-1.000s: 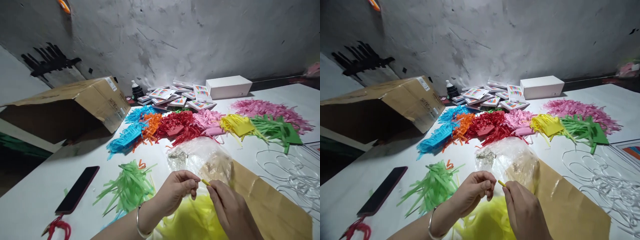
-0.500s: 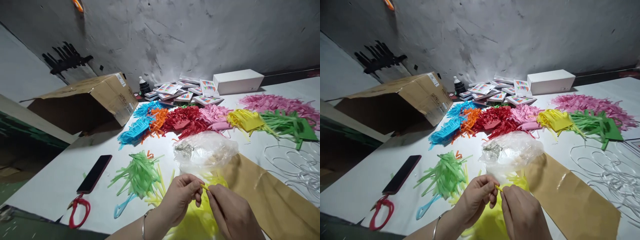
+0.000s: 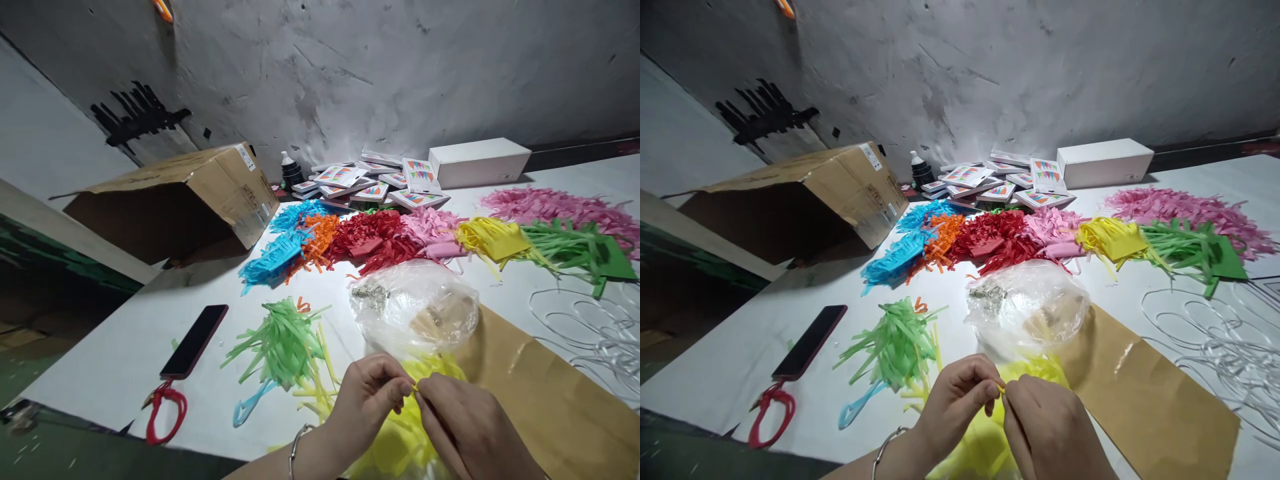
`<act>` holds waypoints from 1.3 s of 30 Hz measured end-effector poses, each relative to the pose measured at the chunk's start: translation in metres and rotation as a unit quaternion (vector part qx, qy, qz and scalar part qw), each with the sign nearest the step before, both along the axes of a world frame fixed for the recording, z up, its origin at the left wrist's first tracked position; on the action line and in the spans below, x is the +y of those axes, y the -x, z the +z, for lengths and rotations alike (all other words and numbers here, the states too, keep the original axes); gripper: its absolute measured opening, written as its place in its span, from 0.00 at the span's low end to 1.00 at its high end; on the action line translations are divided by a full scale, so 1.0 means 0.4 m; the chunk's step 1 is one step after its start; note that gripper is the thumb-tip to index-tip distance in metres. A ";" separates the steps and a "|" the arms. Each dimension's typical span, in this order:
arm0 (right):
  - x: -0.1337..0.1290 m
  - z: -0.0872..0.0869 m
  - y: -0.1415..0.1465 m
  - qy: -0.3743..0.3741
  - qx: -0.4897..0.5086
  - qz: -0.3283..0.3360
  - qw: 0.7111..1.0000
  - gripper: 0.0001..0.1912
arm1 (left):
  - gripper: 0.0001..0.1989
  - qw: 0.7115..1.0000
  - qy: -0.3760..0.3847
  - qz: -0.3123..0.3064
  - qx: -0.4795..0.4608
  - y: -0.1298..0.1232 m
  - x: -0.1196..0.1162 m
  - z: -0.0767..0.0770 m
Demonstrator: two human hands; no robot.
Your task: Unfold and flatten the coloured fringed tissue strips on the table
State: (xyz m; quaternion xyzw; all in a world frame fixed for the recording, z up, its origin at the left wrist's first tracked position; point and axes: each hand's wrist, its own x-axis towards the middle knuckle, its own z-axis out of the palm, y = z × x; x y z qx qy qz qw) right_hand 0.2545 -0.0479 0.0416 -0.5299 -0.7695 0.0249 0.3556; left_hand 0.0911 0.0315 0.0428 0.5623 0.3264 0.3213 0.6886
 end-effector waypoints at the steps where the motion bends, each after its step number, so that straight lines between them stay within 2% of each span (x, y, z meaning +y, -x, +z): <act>1: -0.001 -0.003 0.004 0.000 0.017 -0.002 1.000 0.13 | 0.22 1.000 -0.003 -0.003 0.004 0.001 0.000 0.000; 5: -0.007 -0.020 0.012 0.043 0.068 0.003 0.997 0.14 | 0.21 0.998 0.055 0.016 0.009 0.005 0.006 0.001; 8: -0.009 -0.030 0.019 0.065 0.099 0.007 0.993 0.08 | 0.22 0.994 0.105 0.013 0.020 0.009 0.008 -0.003; 11: -0.005 -0.033 0.032 0.027 0.090 0.024 0.995 0.06 | 0.24 0.991 0.130 -0.009 0.026 0.015 0.007 -0.011; 13: -0.002 -0.031 0.042 -0.014 0.064 0.025 0.998 0.10 | 0.26 0.990 0.138 -0.024 0.026 0.022 0.003 -0.012; 15: -0.003 -0.028 0.047 -0.034 0.037 0.016 0.999 0.13 | 0.25 0.994 0.102 -0.017 0.039 0.031 -0.006 -0.010; 18: -0.015 -0.032 0.044 0.020 0.038 0.026 0.999 0.13 | 0.22 0.996 -0.034 0.019 0.074 0.052 -0.029 -0.009; 20: -0.024 -0.048 0.036 0.039 0.059 0.017 0.997 0.09 | 0.22 0.994 -0.075 0.045 0.071 0.076 -0.035 -0.012; 21: -0.028 -0.061 0.033 0.036 0.068 -0.006 0.997 0.09 | 0.21 0.993 -0.075 0.067 0.064 0.093 -0.031 -0.013; 22: -0.031 -0.076 0.032 0.023 0.071 -0.032 0.997 0.13 | 0.21 0.990 -0.076 0.104 0.055 0.116 -0.020 -0.014; 24: -0.034 -0.110 0.040 -0.004 0.061 -0.074 0.995 0.21 | 0.19 0.971 -0.104 0.212 0.048 0.177 0.025 -0.010; 26: -0.035 -0.149 0.061 -0.011 0.022 -0.053 0.998 0.23 | 0.16 0.930 -0.165 0.326 0.049 0.253 0.095 -0.002; 29: -0.041 -0.211 0.097 -0.026 -0.079 0.013 0.996 0.19 | 0.13 0.883 -0.208 0.418 0.043 0.354 0.201 0.004; 31: -0.050 -0.248 0.109 -0.046 -0.126 0.001 0.991 0.17 | 0.16 0.862 -0.231 0.448 0.059 0.382 0.233 -0.005; 33: -0.061 -0.272 0.110 -0.045 -0.132 -0.041 0.989 0.15 | 0.19 0.856 -0.253 0.442 0.094 0.368 0.211 -0.026; 34: -0.066 -0.278 0.108 -0.039 -0.126 -0.057 0.990 0.15 | 0.19 0.858 -0.261 0.427 0.112 0.346 0.180 -0.041; 36: -0.074 -0.280 0.106 -0.033 -0.117 -0.076 0.990 0.15 | 0.13 0.872 -0.294 0.361 0.149 0.286 0.092 -0.078; 37: -0.076 -0.279 0.105 -0.034 -0.118 -0.083 0.989 0.15 | 0.10 0.883 -0.319 0.303 0.165 0.252 0.042 -0.098; 38: -0.076 -0.279 0.105 -0.039 -0.120 -0.096 0.987 0.15 | 0.10 0.880 -0.387 0.180 0.209 0.219 -0.005 -0.118; 39: -0.076 -0.279 0.102 -0.045 -0.124 -0.116 0.985 0.16 | 0.13 0.860 -0.444 0.052 0.247 0.191 -0.047 -0.136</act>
